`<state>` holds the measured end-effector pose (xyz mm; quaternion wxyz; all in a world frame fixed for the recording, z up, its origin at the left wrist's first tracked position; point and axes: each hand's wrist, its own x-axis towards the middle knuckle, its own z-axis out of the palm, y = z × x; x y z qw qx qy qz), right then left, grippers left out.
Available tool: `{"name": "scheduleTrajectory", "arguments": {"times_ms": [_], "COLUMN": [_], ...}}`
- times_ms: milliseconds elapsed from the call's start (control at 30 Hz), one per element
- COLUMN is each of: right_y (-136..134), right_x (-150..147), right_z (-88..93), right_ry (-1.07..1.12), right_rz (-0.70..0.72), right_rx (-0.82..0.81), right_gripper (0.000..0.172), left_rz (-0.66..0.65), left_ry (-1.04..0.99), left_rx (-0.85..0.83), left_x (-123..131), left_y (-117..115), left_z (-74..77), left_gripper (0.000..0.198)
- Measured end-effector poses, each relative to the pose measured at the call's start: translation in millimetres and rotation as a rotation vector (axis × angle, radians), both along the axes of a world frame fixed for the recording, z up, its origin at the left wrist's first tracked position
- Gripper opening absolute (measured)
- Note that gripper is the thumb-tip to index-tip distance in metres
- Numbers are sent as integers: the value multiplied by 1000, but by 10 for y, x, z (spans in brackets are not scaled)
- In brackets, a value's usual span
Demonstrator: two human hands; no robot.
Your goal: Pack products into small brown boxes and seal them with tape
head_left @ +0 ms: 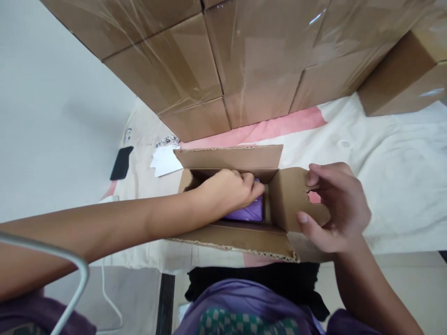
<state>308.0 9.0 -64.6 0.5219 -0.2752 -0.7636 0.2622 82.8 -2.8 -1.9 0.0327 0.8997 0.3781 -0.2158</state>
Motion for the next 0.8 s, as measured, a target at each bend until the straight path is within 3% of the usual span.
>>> {"name": "scheduleTrajectory", "arguments": {"times_ms": [100, 233, 333, 500, 667, 800], "right_y": [-15, -54, -69, -55, -73, -100], "right_x": [-6, -61, -129, -231, -272, -267], "right_z": [-92, -198, -260, -327, -332, -346], "right_ry": [21, -30, -30, 62, 86, 107], "right_rz": [13, 51, 3, -78, -149, -185], "right_rx": [-9, -44, -47, 41, -11, -20], "right_gripper": [76, 78, 69, 55, 42, 38], "left_rz": [-125, -145, -208, -277, -144, -80], "left_ry": [69, 125, 134, 66, -126, -66], "left_rx": [-37, -103, -101, -176, -331, -356], "left_x": [-24, -159, -255, -334, -409, -411], "left_y": [-32, -39, -18, 130, 229, 202], "left_z": [41, -60, -176, -221, -82, -53], "left_gripper": [66, 77, 82, 69, 56, 62]}}
